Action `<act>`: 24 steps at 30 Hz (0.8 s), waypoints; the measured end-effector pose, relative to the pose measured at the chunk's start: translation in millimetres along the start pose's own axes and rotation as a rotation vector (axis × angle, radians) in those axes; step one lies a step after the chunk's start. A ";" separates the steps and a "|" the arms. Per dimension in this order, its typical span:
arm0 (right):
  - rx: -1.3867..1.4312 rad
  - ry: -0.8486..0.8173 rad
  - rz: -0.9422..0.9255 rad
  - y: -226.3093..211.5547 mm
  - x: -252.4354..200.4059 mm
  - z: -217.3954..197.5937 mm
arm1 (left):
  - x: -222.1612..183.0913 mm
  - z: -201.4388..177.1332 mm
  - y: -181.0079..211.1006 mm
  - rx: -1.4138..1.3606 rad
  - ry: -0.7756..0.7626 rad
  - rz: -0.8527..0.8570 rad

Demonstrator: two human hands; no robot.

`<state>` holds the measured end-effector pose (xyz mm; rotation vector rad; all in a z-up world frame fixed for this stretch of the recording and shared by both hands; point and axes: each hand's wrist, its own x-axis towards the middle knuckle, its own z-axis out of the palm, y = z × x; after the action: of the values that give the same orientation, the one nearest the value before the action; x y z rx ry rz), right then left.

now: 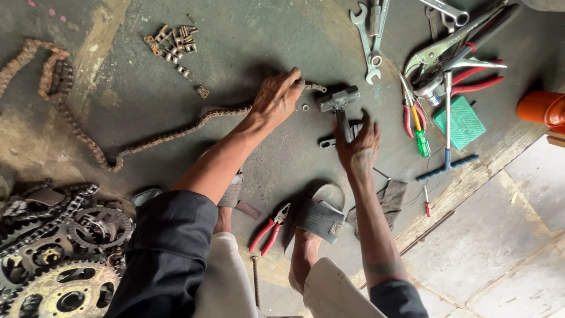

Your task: The person sits on the workshop floor and repairs a motorcycle drive chain. They fit a connecting link into the chain, tap the link pin with a mallet, then use a chain breaker press tool to seat the pin and assemble the chain link.

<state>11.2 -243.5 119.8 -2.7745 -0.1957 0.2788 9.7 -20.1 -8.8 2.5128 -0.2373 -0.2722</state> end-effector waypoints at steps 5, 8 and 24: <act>-0.051 -0.325 0.356 2.3 -16.1 -2.2 | 2.1 -19.5 9.3 0.036 -0.030 -0.020; -0.172 -0.286 0.259 26.8 -23.5 16.0 | 3.9 -16.6 6.8 -0.055 -0.030 -0.024; 0.424 -0.099 0.097 -35.3 -11.4 -8.0 | 0.1 -13.0 9.9 -0.008 0.058 0.003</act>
<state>-1.7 -215.2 141.5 -2.3548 -0.0211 0.4283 11.9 -21.1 7.4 2.5079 -0.2159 -0.1991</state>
